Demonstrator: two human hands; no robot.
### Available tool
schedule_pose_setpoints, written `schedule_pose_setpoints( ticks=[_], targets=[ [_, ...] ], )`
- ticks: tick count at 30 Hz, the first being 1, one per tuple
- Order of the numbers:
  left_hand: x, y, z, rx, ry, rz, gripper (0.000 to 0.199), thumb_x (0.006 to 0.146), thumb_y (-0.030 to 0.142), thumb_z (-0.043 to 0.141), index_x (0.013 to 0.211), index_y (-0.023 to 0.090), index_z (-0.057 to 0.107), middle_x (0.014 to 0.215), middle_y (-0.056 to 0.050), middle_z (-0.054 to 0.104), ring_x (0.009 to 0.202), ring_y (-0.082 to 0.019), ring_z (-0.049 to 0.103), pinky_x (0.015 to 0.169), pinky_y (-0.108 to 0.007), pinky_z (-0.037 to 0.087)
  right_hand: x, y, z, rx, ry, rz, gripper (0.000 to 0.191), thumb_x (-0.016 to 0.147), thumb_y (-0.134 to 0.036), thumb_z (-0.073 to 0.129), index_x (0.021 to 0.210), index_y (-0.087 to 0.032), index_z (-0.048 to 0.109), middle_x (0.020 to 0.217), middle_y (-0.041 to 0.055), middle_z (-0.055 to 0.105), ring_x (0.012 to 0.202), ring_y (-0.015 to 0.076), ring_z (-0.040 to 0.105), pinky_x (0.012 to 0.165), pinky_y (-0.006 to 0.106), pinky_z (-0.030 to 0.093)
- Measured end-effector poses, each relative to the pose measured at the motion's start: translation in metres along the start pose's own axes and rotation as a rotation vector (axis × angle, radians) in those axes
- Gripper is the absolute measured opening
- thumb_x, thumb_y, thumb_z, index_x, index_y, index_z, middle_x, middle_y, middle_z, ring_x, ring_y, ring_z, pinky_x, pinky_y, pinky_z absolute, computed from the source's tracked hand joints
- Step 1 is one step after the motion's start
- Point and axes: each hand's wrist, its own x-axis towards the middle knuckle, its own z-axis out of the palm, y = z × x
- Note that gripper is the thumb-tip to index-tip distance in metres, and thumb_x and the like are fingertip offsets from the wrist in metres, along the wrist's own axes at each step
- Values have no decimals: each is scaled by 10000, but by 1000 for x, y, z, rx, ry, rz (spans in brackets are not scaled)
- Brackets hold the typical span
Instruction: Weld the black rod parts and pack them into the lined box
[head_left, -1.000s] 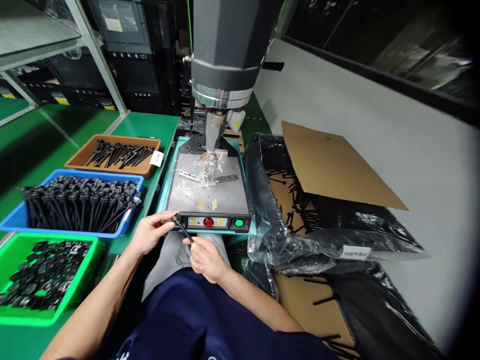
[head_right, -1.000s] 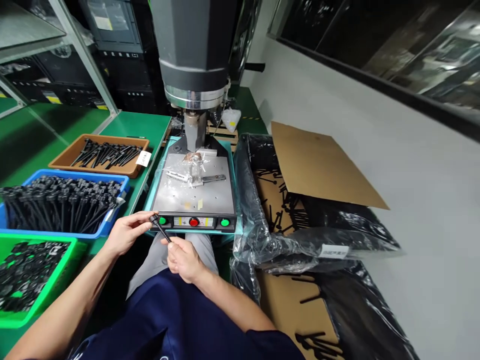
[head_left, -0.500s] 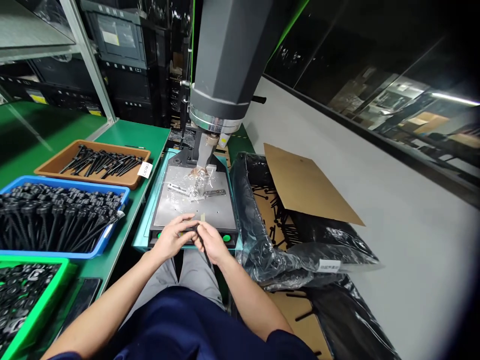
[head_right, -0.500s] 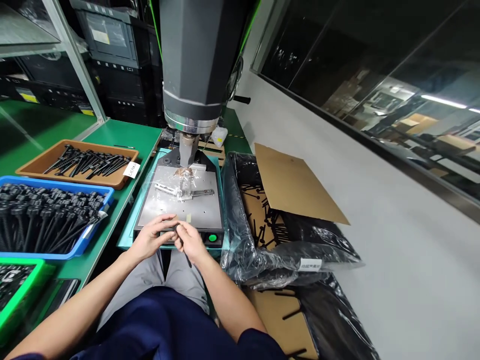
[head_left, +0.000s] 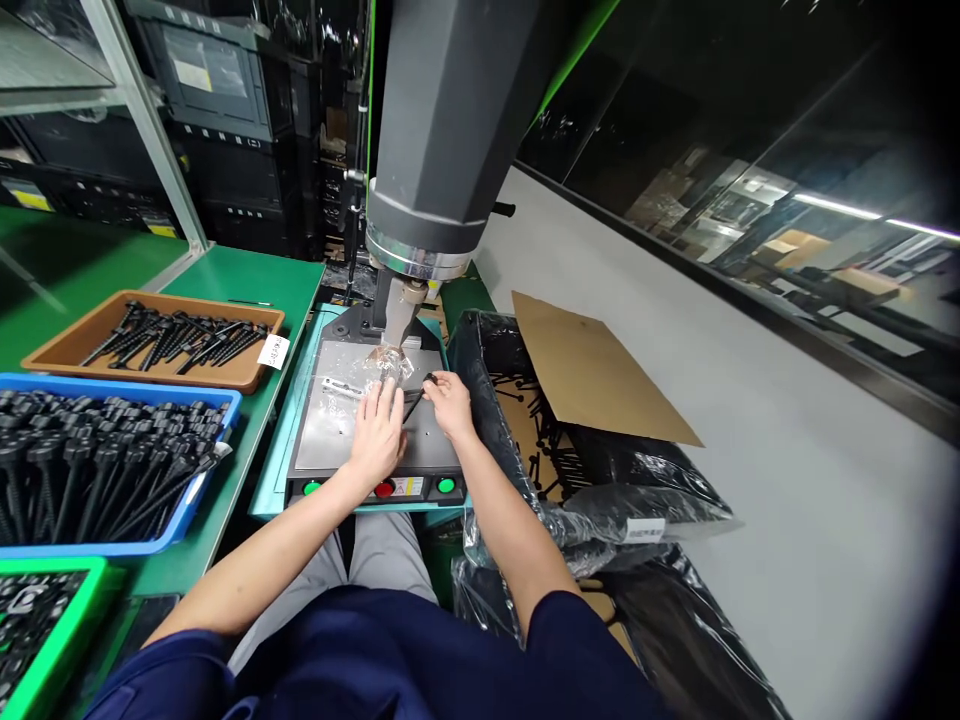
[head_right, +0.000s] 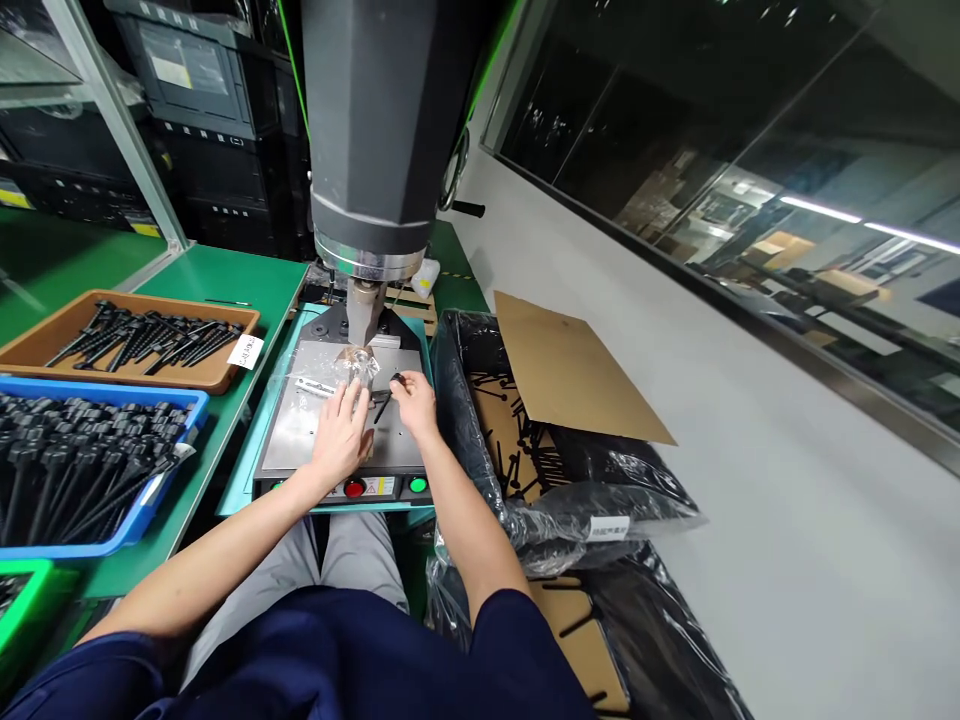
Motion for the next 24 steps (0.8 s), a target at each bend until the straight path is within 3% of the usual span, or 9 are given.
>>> schedule_pose_setpoints(
  ticks=[2,5,10,14,17,21,24],
  targets=[
    [4,-12,-3,-84,62,10,685,824,157,503,1483,78,335,1524,-234,356,1452,-375,239,1131,-547,271,5,-1,9,-26,-45,-13,452,700,-424,704,1057,-165,605,907,55,637,807,169,612,765,342,527],
    [12,-30,-14,-178,190,-13,647,844,194,502,1465,77,367,1495,-234,397,1418,-350,323,1137,-502,298,13,-10,21,-118,-68,-81,430,756,-395,662,1119,-165,647,960,73,664,824,178,609,812,349,506],
    [29,-48,-33,-228,340,-108,621,832,252,548,1430,133,432,1448,-185,470,1365,-324,407,1141,-477,311,31,-25,39,-252,-100,-219,311,798,-331,632,1067,-190,702,1010,71,675,927,205,588,859,340,473],
    [33,-54,-40,-236,373,-128,626,818,253,564,1425,156,444,1445,-168,478,1362,-317,409,1138,-476,318,50,-19,53,-295,-148,-244,243,757,-295,660,960,-173,715,1055,82,647,977,211,581,885,332,456],
    [33,-55,-40,-252,371,-133,627,814,256,574,1421,160,452,1444,-162,481,1362,-314,411,1143,-470,313,63,-14,59,-303,-177,-203,201,721,-269,676,880,-150,707,982,75,648,937,210,584,890,340,448],
    [31,-55,-39,-274,345,-163,621,812,259,574,1410,131,464,1446,-179,476,1355,-332,413,1148,-481,296,68,-14,56,-222,-332,-117,250,750,-301,651,937,-141,691,918,52,676,862,191,593,830,321,458],
    [31,-55,-38,-260,314,-148,618,817,251,568,1413,129,460,1449,-181,477,1357,-334,410,1150,-490,285,67,-17,50,-171,-415,-146,265,816,-348,581,952,-146,690,948,50,688,903,188,602,836,305,449]
  ],
)
